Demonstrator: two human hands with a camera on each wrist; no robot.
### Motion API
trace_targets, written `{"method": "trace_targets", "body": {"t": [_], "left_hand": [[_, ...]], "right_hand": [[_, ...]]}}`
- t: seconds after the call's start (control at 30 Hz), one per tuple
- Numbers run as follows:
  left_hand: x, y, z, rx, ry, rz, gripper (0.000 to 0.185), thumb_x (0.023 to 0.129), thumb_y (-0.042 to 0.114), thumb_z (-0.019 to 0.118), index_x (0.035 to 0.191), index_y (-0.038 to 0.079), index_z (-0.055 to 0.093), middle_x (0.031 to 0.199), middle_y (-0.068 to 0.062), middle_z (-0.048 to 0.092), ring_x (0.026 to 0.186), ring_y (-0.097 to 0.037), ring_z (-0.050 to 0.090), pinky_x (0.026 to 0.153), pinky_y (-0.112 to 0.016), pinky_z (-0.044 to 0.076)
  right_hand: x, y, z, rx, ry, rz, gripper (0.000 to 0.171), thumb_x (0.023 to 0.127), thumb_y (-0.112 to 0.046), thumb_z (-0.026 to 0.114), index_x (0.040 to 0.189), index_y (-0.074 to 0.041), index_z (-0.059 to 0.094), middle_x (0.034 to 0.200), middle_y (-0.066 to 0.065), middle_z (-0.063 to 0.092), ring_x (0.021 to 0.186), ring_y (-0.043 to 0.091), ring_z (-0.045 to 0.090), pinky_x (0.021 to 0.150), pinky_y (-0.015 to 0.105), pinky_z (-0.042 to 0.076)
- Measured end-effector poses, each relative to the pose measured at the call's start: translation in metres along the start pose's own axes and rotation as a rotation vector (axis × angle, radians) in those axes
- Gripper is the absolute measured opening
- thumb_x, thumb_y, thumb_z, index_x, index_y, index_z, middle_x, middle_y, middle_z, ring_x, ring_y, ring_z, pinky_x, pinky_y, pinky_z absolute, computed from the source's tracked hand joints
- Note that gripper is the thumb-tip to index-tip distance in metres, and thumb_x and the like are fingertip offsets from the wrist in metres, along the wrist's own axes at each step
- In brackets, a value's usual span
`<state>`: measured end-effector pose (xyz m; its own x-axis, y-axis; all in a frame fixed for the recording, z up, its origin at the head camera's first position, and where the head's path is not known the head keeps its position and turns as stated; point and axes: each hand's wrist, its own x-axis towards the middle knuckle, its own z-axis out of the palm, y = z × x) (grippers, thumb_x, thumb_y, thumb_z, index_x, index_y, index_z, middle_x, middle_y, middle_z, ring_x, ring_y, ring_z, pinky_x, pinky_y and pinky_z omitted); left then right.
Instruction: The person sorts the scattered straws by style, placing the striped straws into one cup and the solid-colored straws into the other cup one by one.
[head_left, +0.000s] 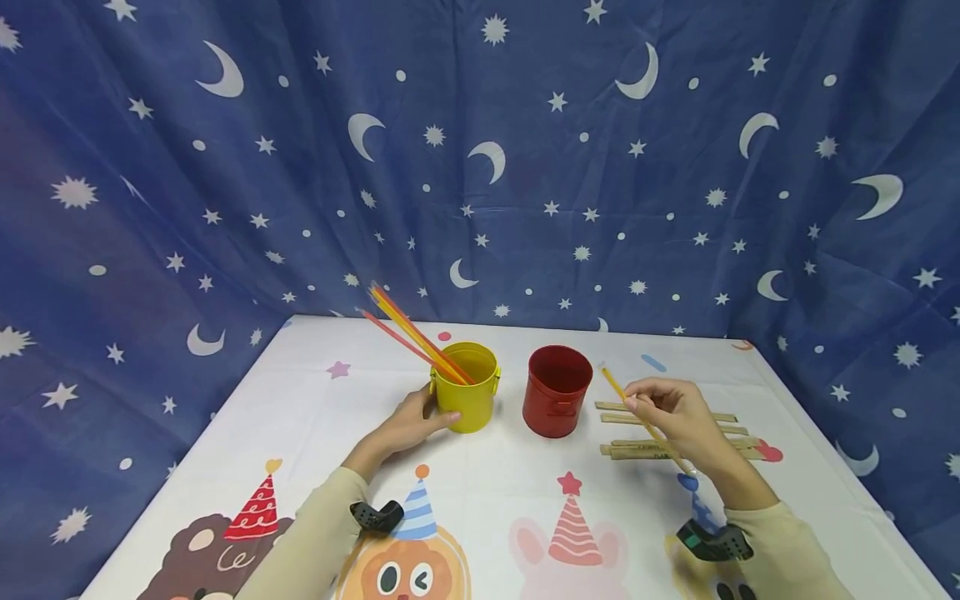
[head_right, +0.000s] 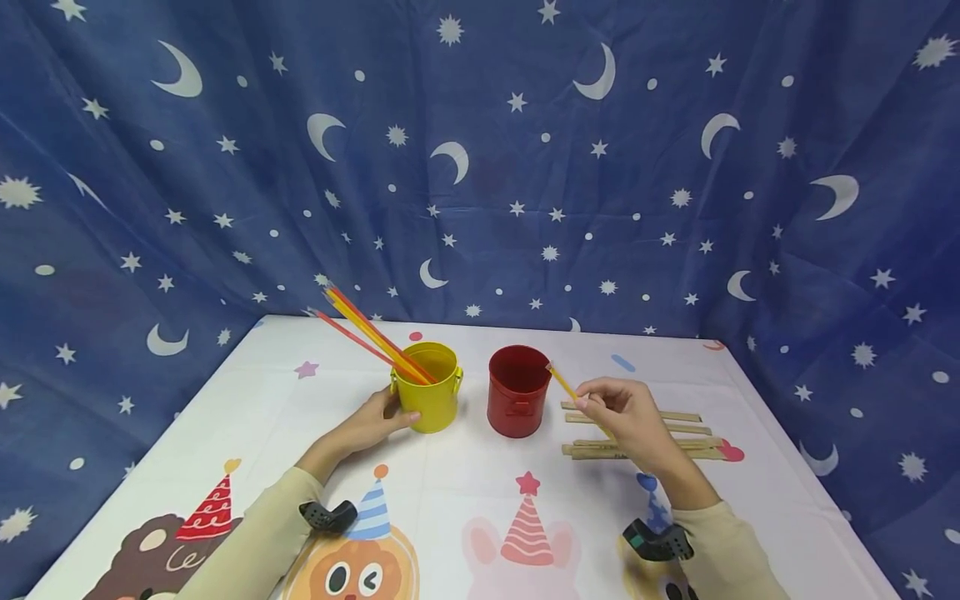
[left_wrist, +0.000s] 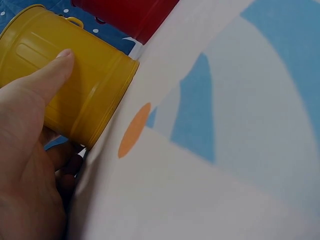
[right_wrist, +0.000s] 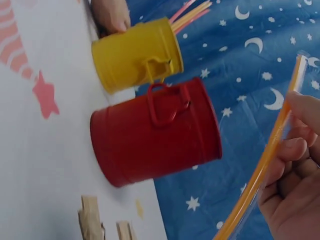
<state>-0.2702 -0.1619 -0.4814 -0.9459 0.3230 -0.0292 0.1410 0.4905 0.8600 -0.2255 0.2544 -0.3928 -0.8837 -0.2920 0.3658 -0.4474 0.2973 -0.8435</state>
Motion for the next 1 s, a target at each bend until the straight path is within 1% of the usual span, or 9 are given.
{"method": "trace_targets", "body": {"t": [0.1,0.23,0.33,0.43,0.57,0.8,1.0], "left_hand": [[0.0,0.0,0.0,0.002,-0.004,-0.001,0.095,0.093,0.046,0.069,0.162,0.007,0.017,0.169,-0.014,0.022,0.156,-0.032,0.025,0.127,-0.05,0.024],[0.002,0.002,-0.001,0.0,-0.009,0.0,0.095,0.094,0.046,0.069,0.163,0.007,0.016,0.169,-0.014,0.021,0.156,-0.032,0.024,0.128,-0.049,0.023],[0.002,0.004,-0.001,-0.004,-0.008,0.003,0.095,0.094,0.046,0.069,0.163,0.007,0.016,0.169,-0.013,0.022,0.157,-0.031,0.024,0.128,-0.049,0.023],[0.001,0.004,-0.002,-0.001,-0.01,0.006,0.095,0.094,0.046,0.069,0.162,0.007,0.017,0.169,-0.014,0.022,0.156,-0.031,0.024,0.128,-0.049,0.023],[-0.002,0.001,-0.002,-0.007,-0.011,-0.004,0.096,0.093,0.047,0.07,0.163,0.008,0.017,0.169,-0.013,0.021,0.157,-0.03,0.023,0.128,-0.048,0.022],[-0.002,0.002,-0.002,-0.015,-0.01,0.005,0.096,0.093,0.046,0.07,0.163,0.008,0.017,0.169,-0.012,0.022,0.157,-0.029,0.024,0.128,-0.047,0.023],[-0.002,0.002,-0.001,-0.011,-0.006,0.002,0.095,0.093,0.046,0.07,0.163,0.008,0.017,0.169,-0.012,0.024,0.156,-0.031,0.025,0.128,-0.049,0.024]], "right_hand": [[-0.002,-0.007,0.001,0.06,0.034,-0.008,0.014,0.096,0.004,0.062,0.098,-0.006,0.073,0.072,-0.012,0.055,0.066,0.005,0.05,0.057,0.025,0.045],[0.0,-0.018,-0.001,0.184,0.071,-0.033,0.024,0.096,0.007,0.059,0.098,-0.011,0.074,0.076,-0.011,0.061,0.07,0.004,0.055,0.064,0.019,0.052],[0.004,-0.027,-0.002,0.293,0.1,-0.061,0.028,0.096,0.01,0.056,0.097,-0.012,0.073,0.077,-0.009,0.064,0.07,0.006,0.056,0.067,0.017,0.054],[0.009,-0.035,-0.001,0.365,0.12,-0.079,0.03,0.097,0.011,0.054,0.096,-0.012,0.073,0.076,-0.008,0.064,0.069,0.006,0.055,0.068,0.017,0.053],[0.016,-0.048,0.004,0.419,0.106,-0.099,0.03,0.098,0.011,0.052,0.097,-0.011,0.072,0.078,-0.007,0.066,0.071,0.007,0.055,0.069,0.018,0.052],[0.039,-0.078,0.02,0.563,0.049,-0.206,0.032,0.097,0.012,0.052,0.1,-0.012,0.073,0.08,-0.005,0.07,0.07,0.007,0.057,0.067,0.018,0.051],[0.059,-0.1,0.036,0.603,0.042,-0.224,0.032,0.097,0.01,0.052,0.098,-0.013,0.074,0.08,-0.006,0.071,0.068,0.009,0.054,0.066,0.021,0.047]]}}
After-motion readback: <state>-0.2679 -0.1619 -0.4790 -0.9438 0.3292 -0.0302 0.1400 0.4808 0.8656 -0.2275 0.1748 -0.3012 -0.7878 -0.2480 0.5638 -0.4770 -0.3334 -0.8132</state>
